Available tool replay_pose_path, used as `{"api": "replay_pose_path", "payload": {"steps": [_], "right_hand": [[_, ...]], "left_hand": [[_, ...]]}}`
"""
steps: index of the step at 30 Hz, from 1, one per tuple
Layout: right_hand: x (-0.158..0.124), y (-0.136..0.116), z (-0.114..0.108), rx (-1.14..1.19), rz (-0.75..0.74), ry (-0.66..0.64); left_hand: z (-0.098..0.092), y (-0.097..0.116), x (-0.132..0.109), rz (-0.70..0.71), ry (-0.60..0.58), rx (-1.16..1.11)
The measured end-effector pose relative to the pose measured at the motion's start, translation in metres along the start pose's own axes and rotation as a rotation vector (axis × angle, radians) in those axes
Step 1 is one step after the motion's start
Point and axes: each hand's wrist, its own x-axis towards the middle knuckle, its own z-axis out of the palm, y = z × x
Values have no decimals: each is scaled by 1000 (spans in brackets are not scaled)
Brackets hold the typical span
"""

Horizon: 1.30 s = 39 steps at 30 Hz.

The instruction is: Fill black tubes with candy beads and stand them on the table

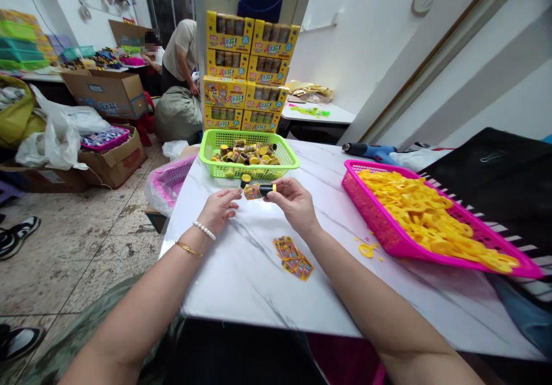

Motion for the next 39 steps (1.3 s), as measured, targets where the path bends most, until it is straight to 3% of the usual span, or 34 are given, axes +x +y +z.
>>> {"api": "replay_pose_path", "payload": {"steps": [5, 13, 17, 21, 24, 28, 32, 35, 37, 39], "right_hand": [[-7, 8, 4, -21, 12, -124], [-8, 1, -3, -377, -292, -205], [-9, 10, 5, -453, -370, -236], [-8, 22, 11, -437, -306, -172], [-10, 21, 8, -396, -278, -198], [-15, 15, 7, -359, -218, -153], [-15, 19, 10, -168, 43, -124], [-12, 24, 10, -123, 141, -136], [-11, 25, 7, -190, 59, -99], [-11, 23, 3, -307, -118, -71]], "left_hand": [[-2, -1, 0, -23, -263, 70], [-4, -4, 3, 12, -295, 214], [-2, -8, 3, 72, -285, 278], [-6, -5, 3, 6, -297, 220], [-10, -3, 4, -29, -285, 202], [-6, -5, 2, 135, -281, 282], [0, -8, -1, 346, -254, 457], [-2, -9, 2, 276, -229, 467], [-5, -9, 5, 151, -208, 355], [-8, -7, 6, 45, -200, 246]]}}
